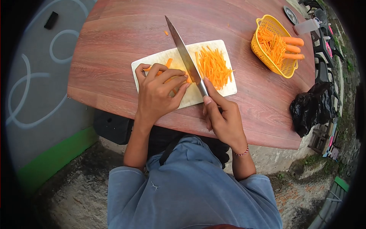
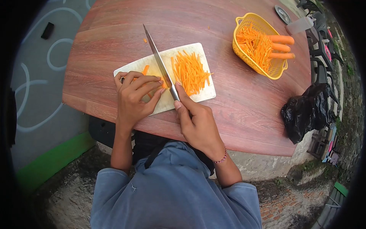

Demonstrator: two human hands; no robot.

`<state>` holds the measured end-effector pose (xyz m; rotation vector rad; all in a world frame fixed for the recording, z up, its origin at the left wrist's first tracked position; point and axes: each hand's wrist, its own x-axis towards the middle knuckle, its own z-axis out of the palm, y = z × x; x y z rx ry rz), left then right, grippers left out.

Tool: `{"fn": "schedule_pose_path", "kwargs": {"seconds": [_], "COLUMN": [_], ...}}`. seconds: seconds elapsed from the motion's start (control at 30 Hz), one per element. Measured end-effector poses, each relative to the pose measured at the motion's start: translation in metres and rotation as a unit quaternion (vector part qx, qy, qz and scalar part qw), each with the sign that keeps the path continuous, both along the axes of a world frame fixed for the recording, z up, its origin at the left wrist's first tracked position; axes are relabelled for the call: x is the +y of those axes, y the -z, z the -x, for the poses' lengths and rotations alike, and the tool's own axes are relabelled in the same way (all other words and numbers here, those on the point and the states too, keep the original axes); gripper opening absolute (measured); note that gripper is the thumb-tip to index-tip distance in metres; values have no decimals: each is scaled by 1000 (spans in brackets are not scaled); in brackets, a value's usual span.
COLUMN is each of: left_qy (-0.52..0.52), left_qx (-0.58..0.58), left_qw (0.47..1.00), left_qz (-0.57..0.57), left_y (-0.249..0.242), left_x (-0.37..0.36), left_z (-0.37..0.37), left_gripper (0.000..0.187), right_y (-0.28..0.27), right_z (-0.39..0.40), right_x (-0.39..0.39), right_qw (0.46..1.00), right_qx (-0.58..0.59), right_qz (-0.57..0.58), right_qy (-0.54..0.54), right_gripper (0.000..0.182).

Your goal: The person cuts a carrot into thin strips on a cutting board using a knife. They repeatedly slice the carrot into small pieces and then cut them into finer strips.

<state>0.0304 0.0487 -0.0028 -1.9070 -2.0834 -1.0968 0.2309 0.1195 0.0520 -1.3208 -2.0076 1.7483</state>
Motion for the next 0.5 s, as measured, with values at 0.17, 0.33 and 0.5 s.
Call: {"fn": "schedule_pose_path", "kwargs": {"seconds": [0.17, 0.33, 0.5], "left_qy": [1, 2, 5], "left_qx": [4, 7, -2], "left_qw": [1000, 1000, 1000], "left_qz": [-2, 0, 0], "left_y": [0, 2, -1], "left_x": [0, 0, 0], "left_z": [0, 0, 1], "left_gripper": [15, 15, 13], "right_y": [-2, -5, -11], "right_z": [-11, -9, -10], "right_x": [-12, -21, -35], "right_qw": [996, 992, 977], "right_qx": [43, 32, 2], "right_qz": [-74, -121, -204], "right_qy": [-8, -23, -55], "right_gripper": [46, 47, 50]}}
